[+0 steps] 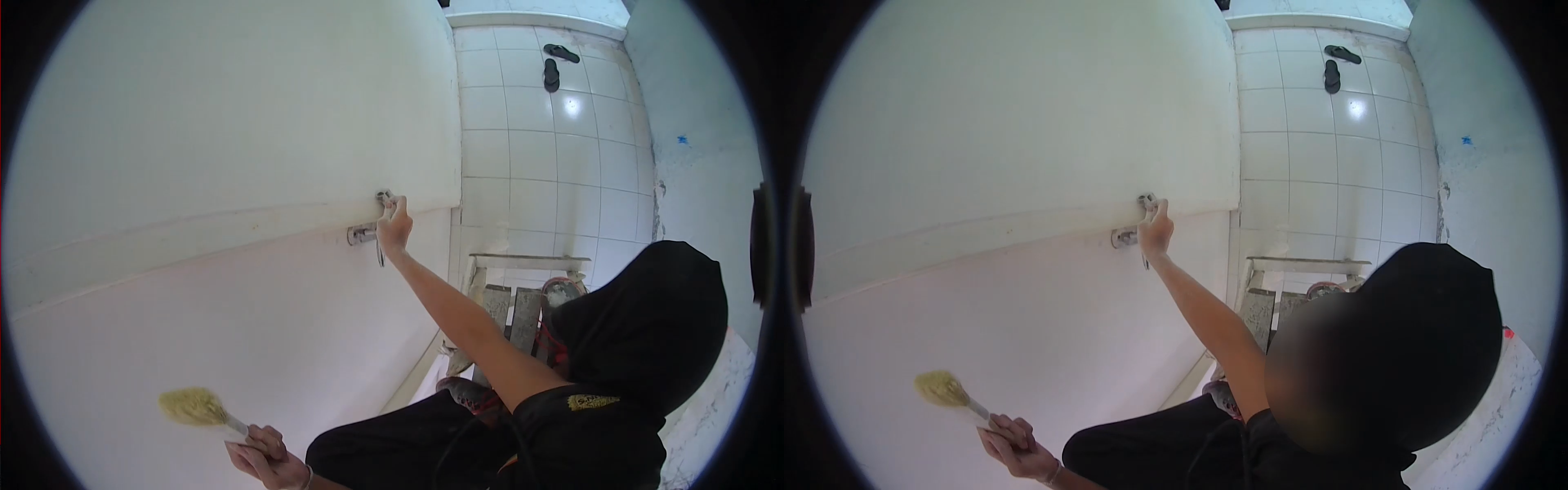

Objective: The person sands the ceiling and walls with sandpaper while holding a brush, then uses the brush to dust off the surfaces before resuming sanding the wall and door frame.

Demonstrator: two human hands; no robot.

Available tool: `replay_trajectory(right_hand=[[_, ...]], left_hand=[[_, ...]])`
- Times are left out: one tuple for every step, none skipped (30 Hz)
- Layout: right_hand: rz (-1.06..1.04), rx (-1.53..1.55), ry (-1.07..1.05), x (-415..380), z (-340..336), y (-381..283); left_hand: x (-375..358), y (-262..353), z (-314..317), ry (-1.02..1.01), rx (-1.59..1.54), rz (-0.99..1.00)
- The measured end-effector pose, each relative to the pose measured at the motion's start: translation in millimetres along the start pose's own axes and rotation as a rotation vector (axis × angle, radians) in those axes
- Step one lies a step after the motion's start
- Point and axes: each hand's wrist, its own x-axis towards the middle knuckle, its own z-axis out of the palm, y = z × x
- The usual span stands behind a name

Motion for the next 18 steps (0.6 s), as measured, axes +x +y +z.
replay_trajectory(right_hand=[[0.121, -0.003, -0.034, 0, -1, -11], [0.127, -0.012, -0.037, -10, -2, -20], [0.113, 0.031, -0.018, -22, -2, -31], [0.091, 0.079, 0.005, -30, 3, -34], [0.014, 0.061, 0.035, -38, 8, -35], [0.027, 0.053, 0.038, -41, 7, -30], [0.001, 0.121, 0.051, -40, 6, -26], [-0.026, 0.190, 0.063, -38, 5, -23], [0.042, 0.153, 0.047, -28, 10, 0], [0.044, 0.151, 0.047, -14, 17, 28], [0.106, 0.071, 0.131, 1, 24, 57], [0.169, -0.010, 0.215, 14, 27, 74], [0.175, -0.010, 0.215, 24, 23, 73], [0.267, -0.020, 0.160, 33, 18, 73], [0.353, -0.034, 0.100, 36, 14, 68], [0.347, -0.039, 0.099, 32, 14, 59], [0.225, -0.019, 0.111, 21, 17, 51], [0.109, -0.002, 0.120, 7, 19, 50]], left_hand=[[-4, 0, 5, 0.145, -0.002, -0.001], [-7, 2, 6, 0.290, 0.008, -0.011], [5, 10, 8, -0.093, 0.019, 0.074], [4, 8, 8, -0.096, 0.018, 0.070], [5, 4, 9, -0.086, 0.025, 0.085], [3, 3, 9, -0.076, 0.037, 0.097], [0, 3, 10, -0.059, 0.045, 0.058], [-2, 4, 11, -0.064, 0.051, 0.049], [-4, 6, 10, -0.077, 0.117, 0.014], [-6, 7, 10, -0.088, 0.179, -0.017], [-9, 8, 9, -0.094, 0.185, -0.019], [-10, 7, 9, -0.097, 0.187, -0.021], [-11, 9, 7, -0.106, 0.203, -0.034], [-12, 10, 5, -0.114, 0.220, -0.049], [-12, 11, 2, -0.154, 0.228, -0.027], [-12, 11, 1, -0.148, 0.223, -0.030], [-11, 11, 2, -0.142, 0.201, -0.026], [-11, 10, 2, -0.136, 0.184, -0.026]])
